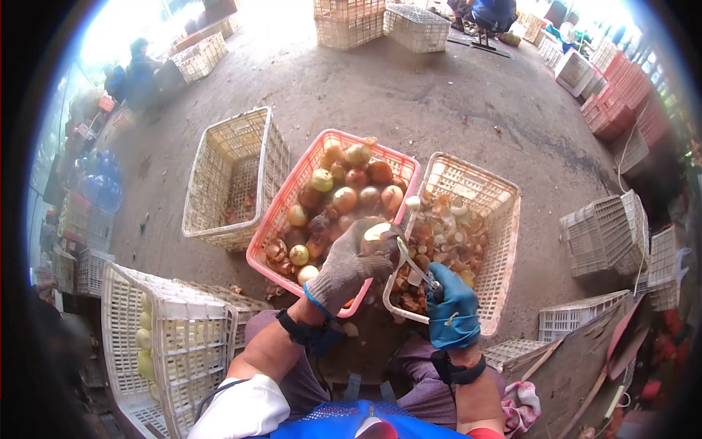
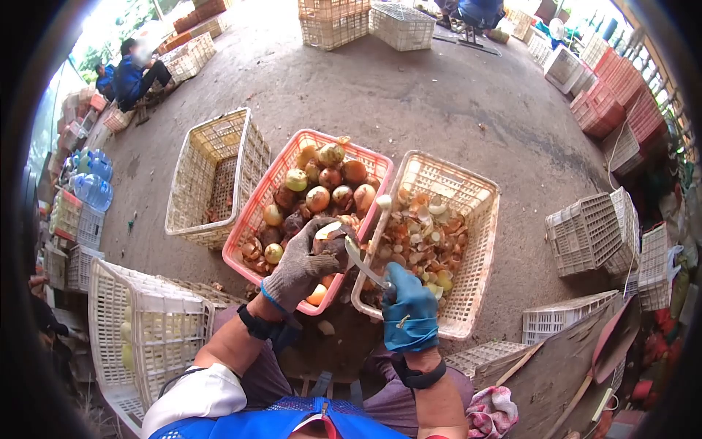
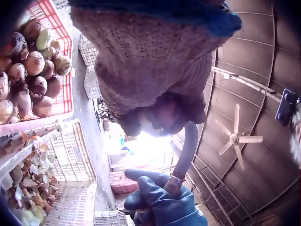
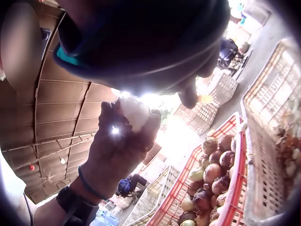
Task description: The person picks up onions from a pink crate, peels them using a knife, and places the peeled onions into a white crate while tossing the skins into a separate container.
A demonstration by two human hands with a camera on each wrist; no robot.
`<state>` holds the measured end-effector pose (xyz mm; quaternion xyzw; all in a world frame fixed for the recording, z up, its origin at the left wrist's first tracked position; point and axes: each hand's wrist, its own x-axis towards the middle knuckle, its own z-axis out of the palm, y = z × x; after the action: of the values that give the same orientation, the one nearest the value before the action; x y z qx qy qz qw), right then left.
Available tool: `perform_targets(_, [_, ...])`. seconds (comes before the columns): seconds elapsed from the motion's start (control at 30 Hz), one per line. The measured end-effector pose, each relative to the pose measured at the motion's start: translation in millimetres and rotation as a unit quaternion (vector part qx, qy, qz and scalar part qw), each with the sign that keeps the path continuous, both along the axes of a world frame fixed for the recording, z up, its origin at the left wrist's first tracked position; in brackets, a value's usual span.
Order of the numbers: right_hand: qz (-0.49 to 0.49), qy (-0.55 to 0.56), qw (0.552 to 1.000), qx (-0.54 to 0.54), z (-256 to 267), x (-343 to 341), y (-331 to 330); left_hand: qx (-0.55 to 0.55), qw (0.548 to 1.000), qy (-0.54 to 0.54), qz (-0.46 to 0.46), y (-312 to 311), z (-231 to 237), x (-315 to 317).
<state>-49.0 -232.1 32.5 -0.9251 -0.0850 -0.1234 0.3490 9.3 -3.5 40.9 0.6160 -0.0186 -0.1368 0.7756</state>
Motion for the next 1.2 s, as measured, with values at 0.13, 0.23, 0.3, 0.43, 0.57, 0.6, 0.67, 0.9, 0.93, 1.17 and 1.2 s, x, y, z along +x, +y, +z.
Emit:
perform_targets(0.13, [-0.042,0.003,0.996,-0.075,2.3,-0.8,8.0,-0.045,0.999,-0.004,0.009,-0.9,-4.0,-0.7])
perform_targets(0.23, [-0.081,0.022,0.990,-0.116,-0.5,-0.8,13.2,-0.050,0.998,0.011,0.036,-6.1,1.0,-2.5])
perform_targets(0.3, [-0.103,0.028,0.985,-0.136,-7.2,0.0,16.0,-0.057,0.998,-0.003,0.041,-7.4,-0.2,-4.0])
perform_targets(0.43, [-0.056,0.062,0.990,0.112,-25.1,-0.5,24.8,0.000,0.997,-0.051,0.063,-6.7,1.1,-2.6])
perform_targets(0.57, [-0.039,0.072,0.986,0.146,-26.3,-0.8,27.3,0.035,0.994,-0.071,0.068,-3.5,2.0,-1.5])
perform_targets(0.6, [-0.046,0.022,0.995,0.091,-19.7,0.5,27.7,0.038,0.994,-0.072,0.073,-3.7,1.3,-1.4])
perform_targets(0.67, [-0.080,0.009,0.997,-0.017,-8.0,2.9,27.4,0.042,0.993,-0.073,0.083,-4.4,-1.2,-2.7])
perform_targets(0.9, [-0.003,0.276,0.916,0.292,-36.7,1.0,28.9,0.108,0.982,-0.110,0.105,-7.1,4.2,-3.3])
perform_targets(0.93, [-0.016,0.239,0.938,0.251,-37.9,1.1,28.0,0.129,0.979,-0.115,0.107,-6.9,4.1,-3.0])
perform_targets(1.17, [-0.055,-0.012,0.998,-0.017,-32.7,7.4,16.2,0.211,0.952,-0.179,0.131,-13.6,1.5,-8.2])
perform_targets(1.2, [-0.040,0.112,0.987,0.111,-32.9,6.7,16.6,0.201,0.958,-0.163,0.126,-13.9,2.4,-8.4])
